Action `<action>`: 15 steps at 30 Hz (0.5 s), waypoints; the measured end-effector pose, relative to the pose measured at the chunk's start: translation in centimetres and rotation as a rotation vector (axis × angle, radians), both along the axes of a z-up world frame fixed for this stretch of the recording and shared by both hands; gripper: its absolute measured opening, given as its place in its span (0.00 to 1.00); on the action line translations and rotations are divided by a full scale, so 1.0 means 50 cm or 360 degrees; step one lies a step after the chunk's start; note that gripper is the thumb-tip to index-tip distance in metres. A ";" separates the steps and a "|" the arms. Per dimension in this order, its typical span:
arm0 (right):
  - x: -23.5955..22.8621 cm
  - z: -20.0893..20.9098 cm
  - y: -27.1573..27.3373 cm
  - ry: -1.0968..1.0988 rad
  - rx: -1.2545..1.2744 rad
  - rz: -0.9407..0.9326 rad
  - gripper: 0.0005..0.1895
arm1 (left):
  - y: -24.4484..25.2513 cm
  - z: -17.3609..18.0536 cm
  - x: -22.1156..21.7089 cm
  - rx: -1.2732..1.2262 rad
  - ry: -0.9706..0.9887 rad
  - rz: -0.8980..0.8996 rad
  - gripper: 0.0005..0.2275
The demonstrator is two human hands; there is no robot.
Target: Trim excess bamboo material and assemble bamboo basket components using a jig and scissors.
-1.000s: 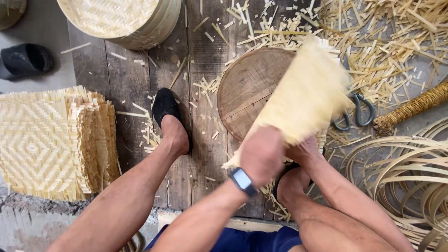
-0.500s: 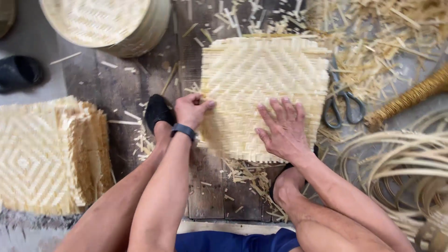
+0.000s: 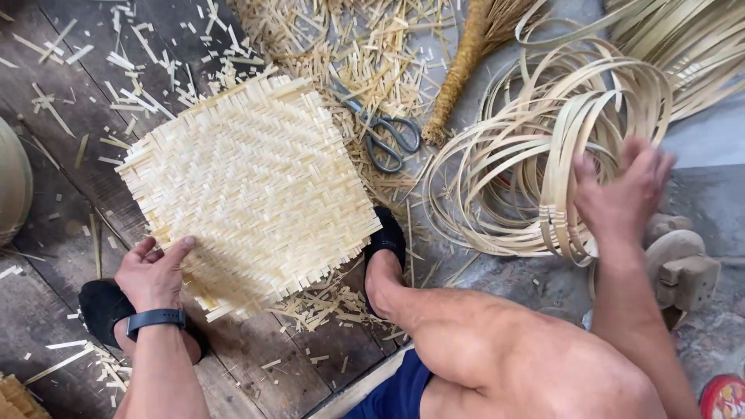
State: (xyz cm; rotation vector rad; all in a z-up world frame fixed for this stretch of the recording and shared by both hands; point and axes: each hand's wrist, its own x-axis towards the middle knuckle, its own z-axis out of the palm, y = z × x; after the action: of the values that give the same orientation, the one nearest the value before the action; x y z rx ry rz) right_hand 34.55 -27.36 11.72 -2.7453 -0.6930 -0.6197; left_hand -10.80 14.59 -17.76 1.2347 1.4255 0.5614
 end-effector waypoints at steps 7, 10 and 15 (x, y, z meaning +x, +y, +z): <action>0.028 -0.035 -0.168 0.0948 0.0277 -0.0134 0.05 | -0.008 0.057 0.031 0.0240 0.0537 -0.0124 0.39; 0.021 0.025 -0.167 0.0678 0.0123 -0.0058 0.03 | -0.009 0.086 0.037 0.0515 0.0771 -0.0131 0.42; 0.131 0.098 -0.231 0.0695 0.0415 0.0253 0.06 | -0.042 0.251 0.126 0.0912 0.0811 -0.0043 0.43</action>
State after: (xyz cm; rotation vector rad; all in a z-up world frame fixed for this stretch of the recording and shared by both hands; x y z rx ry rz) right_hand 41.09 -38.90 16.62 -2.4311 -0.6598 -0.0603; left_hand -4.50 12.50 -5.20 1.9531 1.7243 0.6958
